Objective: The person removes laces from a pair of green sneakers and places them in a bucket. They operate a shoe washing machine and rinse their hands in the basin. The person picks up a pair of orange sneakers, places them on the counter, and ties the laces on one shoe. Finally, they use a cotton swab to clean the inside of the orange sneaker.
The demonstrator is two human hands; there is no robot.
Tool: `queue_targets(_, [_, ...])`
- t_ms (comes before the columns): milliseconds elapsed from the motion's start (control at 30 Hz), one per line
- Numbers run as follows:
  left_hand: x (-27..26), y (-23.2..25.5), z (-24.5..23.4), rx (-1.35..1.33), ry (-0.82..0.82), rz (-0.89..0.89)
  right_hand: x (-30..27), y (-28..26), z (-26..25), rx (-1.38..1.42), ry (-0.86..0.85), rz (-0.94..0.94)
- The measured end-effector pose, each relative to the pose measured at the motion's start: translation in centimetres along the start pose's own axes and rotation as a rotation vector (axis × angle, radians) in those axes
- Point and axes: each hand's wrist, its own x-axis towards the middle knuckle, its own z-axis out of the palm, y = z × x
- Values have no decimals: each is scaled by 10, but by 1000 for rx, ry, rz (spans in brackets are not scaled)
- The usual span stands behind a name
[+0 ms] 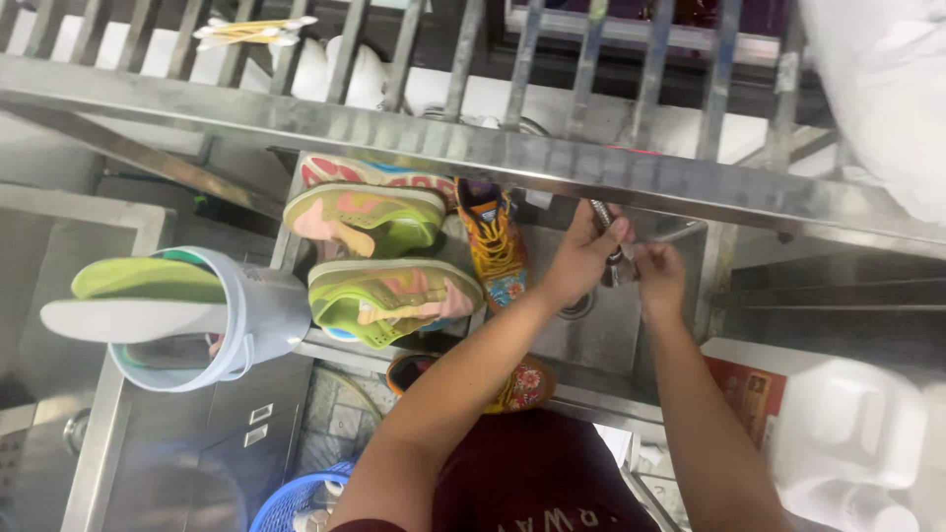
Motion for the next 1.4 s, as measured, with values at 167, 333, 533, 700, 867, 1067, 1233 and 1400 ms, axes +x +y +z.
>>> queue_targets(167, [-1,-21,-57,578,-136,36,-41,10,-39,286,41,143])
queue_targets(333, [17,-73,-149,369,246,-142,-49,6,-38,461,12,114])
queue_targets(533, [61,-88,-183,306,611,-381,-56,-10,-33,472,-34,146])
queue_targets(700, [81,-81,-174,519,510,-440,-58,-11,-36,385,-59,161])
queue_targets(867, [87,-77,-179,266,571,-499,-58,2,-42,297,1,167])
queue_targets(1067, [100,-80,-183,6,556,-400,-72,10,-49,-84,-79,277])
queue_targets(1233, [114,-61,-201,-139,474,-403,-94,27,-45,-315,-300,392])
queue_targets(1400, [93,-25,-213,-96,279,-401,-109,56,-16,-302,-476,386])
